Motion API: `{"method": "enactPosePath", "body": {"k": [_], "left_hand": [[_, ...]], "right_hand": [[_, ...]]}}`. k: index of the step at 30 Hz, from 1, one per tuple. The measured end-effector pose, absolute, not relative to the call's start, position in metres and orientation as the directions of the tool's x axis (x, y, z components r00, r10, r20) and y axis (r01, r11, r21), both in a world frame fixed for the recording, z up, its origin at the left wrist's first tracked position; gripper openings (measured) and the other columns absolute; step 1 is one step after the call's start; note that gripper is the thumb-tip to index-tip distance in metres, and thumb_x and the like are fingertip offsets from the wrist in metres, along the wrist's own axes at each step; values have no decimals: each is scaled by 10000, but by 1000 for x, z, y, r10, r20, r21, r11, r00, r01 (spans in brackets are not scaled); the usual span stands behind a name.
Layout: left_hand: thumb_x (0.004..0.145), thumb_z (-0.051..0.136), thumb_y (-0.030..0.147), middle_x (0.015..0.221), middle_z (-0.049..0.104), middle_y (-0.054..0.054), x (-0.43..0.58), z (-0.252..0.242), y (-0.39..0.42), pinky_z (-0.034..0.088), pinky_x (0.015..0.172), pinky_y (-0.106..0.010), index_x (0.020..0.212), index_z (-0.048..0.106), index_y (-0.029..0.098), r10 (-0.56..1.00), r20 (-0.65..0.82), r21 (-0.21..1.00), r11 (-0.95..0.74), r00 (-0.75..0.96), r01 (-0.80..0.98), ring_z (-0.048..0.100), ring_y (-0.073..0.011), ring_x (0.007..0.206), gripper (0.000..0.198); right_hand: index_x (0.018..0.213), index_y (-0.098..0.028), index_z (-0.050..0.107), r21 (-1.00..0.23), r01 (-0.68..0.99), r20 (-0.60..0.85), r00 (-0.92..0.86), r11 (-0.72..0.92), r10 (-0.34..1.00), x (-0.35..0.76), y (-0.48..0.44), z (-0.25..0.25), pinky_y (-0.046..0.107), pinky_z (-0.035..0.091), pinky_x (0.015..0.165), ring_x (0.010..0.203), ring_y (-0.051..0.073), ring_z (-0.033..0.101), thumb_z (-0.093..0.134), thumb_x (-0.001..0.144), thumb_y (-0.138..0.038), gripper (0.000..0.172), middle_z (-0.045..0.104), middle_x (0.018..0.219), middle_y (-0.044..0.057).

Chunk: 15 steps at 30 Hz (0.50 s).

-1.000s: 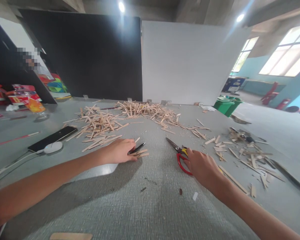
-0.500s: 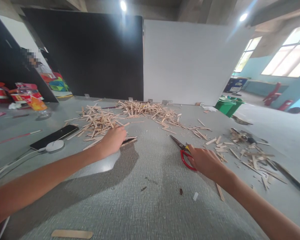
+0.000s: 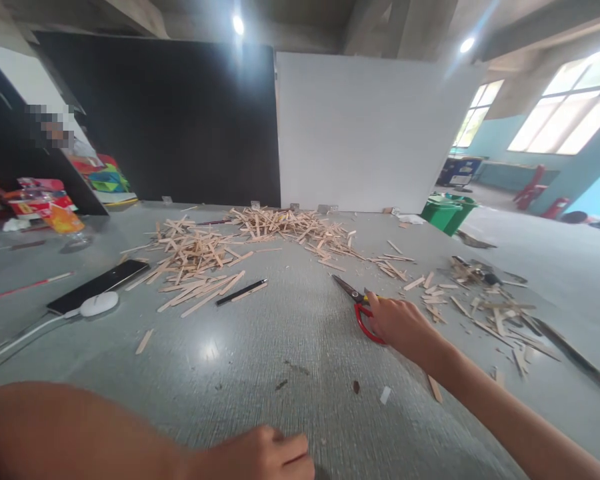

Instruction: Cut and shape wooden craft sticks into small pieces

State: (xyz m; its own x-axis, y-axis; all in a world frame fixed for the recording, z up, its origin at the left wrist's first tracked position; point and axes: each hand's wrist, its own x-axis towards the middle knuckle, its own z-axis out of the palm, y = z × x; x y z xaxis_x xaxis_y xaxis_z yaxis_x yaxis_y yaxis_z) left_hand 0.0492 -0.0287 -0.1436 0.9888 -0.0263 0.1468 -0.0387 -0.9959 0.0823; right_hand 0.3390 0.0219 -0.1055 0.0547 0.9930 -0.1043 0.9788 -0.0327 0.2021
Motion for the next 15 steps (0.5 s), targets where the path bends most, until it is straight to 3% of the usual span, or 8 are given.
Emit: {"method": "enactPosePath", "body": {"k": [4, 5, 6, 9, 15], "left_hand": [[891, 698, 112, 795, 685, -83, 66, -138, 30, 483, 519, -287, 806, 667, 157, 177, 97, 44, -984, 979, 173, 650, -219, 837, 101], [947, 677, 161, 885, 698, -71, 70, -133, 56, 549, 636, -297, 902, 686, 142, 259, 82, 45, -966, 963, 256, 665, -210, 878, 49], [1002, 659, 266, 1015, 697, -54, 74, -127, 84, 588, 754, -338, 1051, 684, 140, 348, 72, 48, -937, 935, 346, 678, -193, 909, 138], [1012, 658, 358, 1266, 657, -104, 81, -106, 158, 599, 889, -436, 1284, 632, 165, 567, 66, 72, -823, 821, 563, 681, -237, 1053, 335], [1014, 656, 362, 1310, 641, -110, 77, -81, 191, 591, 919, -458, 1313, 622, 175, 680, 12, 100, -730, 733, 676, 671, -250, 1095, 355]], "right_hand": [[1130, -157, 597, 212, 977, -110, 51, -26, 993, 341, 22, -108, 310, 329, 572, 815, 315, 774, 509, 968, -176, 185, 781, 898, 150], [1134, -155, 599, 214, 977, -113, 51, -26, 992, 341, 22, -108, 309, 324, 572, 818, 314, 775, 511, 966, -168, 191, 781, 901, 148], [1134, -155, 603, 215, 976, -116, 53, -27, 992, 340, 22, -108, 307, 319, 571, 813, 309, 775, 516, 959, -156, 195, 780, 890, 140], [1119, -150, 611, 214, 976, -123, 58, -31, 991, 339, 21, -107, 302, 304, 564, 790, 299, 775, 519, 949, -130, 194, 776, 852, 123], [1121, -149, 612, 209, 977, -121, 56, -30, 991, 335, 19, -102, 299, 327, 566, 791, 295, 774, 536, 952, -131, 186, 775, 858, 113]]}}
